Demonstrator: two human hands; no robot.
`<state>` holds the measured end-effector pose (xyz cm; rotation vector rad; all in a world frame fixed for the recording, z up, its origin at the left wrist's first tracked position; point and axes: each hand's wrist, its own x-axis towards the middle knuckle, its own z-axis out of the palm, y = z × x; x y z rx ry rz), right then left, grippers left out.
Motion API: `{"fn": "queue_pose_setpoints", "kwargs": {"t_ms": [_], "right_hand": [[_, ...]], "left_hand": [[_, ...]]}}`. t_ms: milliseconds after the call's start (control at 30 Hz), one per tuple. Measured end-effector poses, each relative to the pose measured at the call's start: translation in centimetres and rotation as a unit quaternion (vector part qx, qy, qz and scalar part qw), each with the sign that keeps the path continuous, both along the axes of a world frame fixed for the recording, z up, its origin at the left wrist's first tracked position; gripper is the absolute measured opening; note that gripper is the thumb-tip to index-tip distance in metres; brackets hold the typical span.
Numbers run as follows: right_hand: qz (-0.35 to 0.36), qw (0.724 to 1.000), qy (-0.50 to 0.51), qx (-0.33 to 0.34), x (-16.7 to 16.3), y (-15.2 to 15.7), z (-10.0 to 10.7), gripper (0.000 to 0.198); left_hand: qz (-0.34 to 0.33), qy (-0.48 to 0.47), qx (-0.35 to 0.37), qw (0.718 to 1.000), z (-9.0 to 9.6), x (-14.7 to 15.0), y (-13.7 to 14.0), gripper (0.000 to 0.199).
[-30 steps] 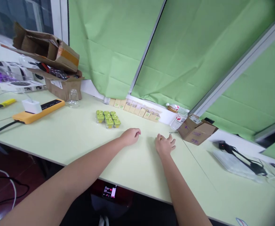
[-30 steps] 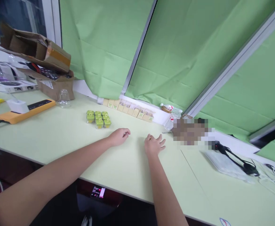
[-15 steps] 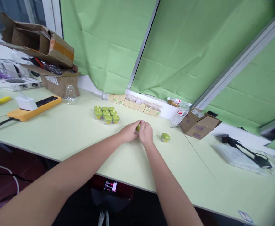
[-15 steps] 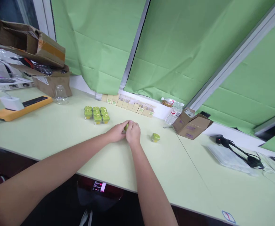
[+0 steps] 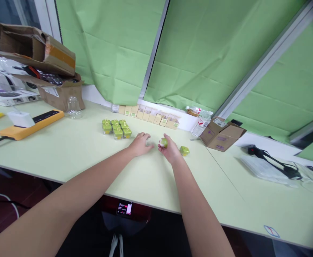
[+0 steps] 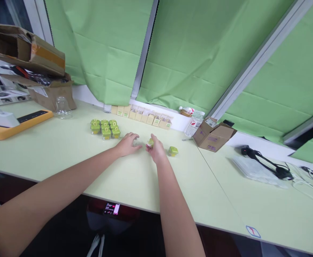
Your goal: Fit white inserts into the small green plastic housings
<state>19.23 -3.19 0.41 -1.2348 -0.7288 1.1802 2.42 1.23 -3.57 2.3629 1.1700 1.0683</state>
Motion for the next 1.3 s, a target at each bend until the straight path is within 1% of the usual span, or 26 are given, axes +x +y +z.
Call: {"fn": "queue_pose_setpoints", "kwargs": {"t_ms": [67, 133, 200, 267, 333, 433, 533, 600, 667, 733, 833, 933, 1067, 1200, 1300], "right_hand": [[0.044, 0.998, 0.015, 0.036, -0.3, -0.2, -0.1, 0.024], [0.065, 0.996, 0.021, 0.061, -0.6, -0.5, -0.1, 0.027], [0.077, 0.996, 0.008, 0.053, -0.9, -0.7, -0.1, 0.025], [0.078, 0.996, -0.025, 0.036, -1.2, -0.9, 0.0, 0.023], [0.067, 0.996, -0.06, 0.028, -1.3, -1.0, 0.1, 0.029], [0.059, 0.993, -0.1, 0.031, -1.4, -1.0, 0.0, 0.039], [0.066, 0.987, -0.136, 0.047, -1.4, -0.9, -0.1, 0.045], [0.071, 0.982, -0.163, 0.068, -1.3, -0.9, -0.2, 0.047], [0.078, 0.975, -0.191, 0.084, -1.3, -1.1, -0.2, 0.049], [0.09, 0.972, -0.202, 0.085, -1.3, -1.2, -0.1, 0.05], [0.109, 0.977, -0.165, 0.08, -1.3, -1.3, 0.2, 0.049], [0.121, 0.982, -0.113, 0.086, -1.3, -1.4, 0.5, 0.044], [0.136, 0.983, -0.084, 0.091, -1.4, -1.4, 0.6, 0.041], [0.15, 0.979, -0.085, 0.105, -1.3, -1.4, 0.3, 0.044], [0.155, 0.976, -0.099, 0.114, -1.1, -1.3, 0.2, 0.044]], "left_hand": [[0.009, 0.016, -0.002, 1.0, 0.0, -0.1, 0.1, 0.045], [0.024, 0.03, -0.012, 0.999, 0.0, -0.2, 0.2, 0.045], [0.035, 0.041, -0.014, 0.998, 0.0, -0.3, 0.1, 0.046], [0.034, 0.037, 0.008, 0.999, 0.3, -0.3, -0.2, 0.048], [0.01, 0.019, 0.052, 0.998, 1.0, -0.3, -0.8, 0.052], [-0.076, 0.0, 0.109, 0.991, 2.3, -0.3, -2.0, 0.052], [-0.1, -0.024, 0.123, 0.987, 3.3, -0.2, -2.9, 0.048], [-0.111, -0.046, 0.125, 0.985, 3.5, -0.1, -3.1, 0.045], [-0.124, -0.064, 0.118, 0.983, 3.5, -0.1, -3.1, 0.042], [-0.133, -0.081, 0.097, 0.983, 3.2, -0.1, -2.8, 0.038], [-0.145, -0.117, 0.054, 0.981, 2.9, 0.1, -2.2, 0.035], [-0.134, -0.169, 0.022, 0.976, 2.5, 0.2, -1.4, 0.033], [-0.138, -0.213, -0.008, 0.967, 2.2, 0.4, -0.9, 0.032], [-0.14, -0.229, -0.017, 0.963, 2.1, 0.4, -0.8, 0.031], [-0.148, -0.235, -0.014, 0.961, 2.2, 0.4, -0.8, 0.034]]}}
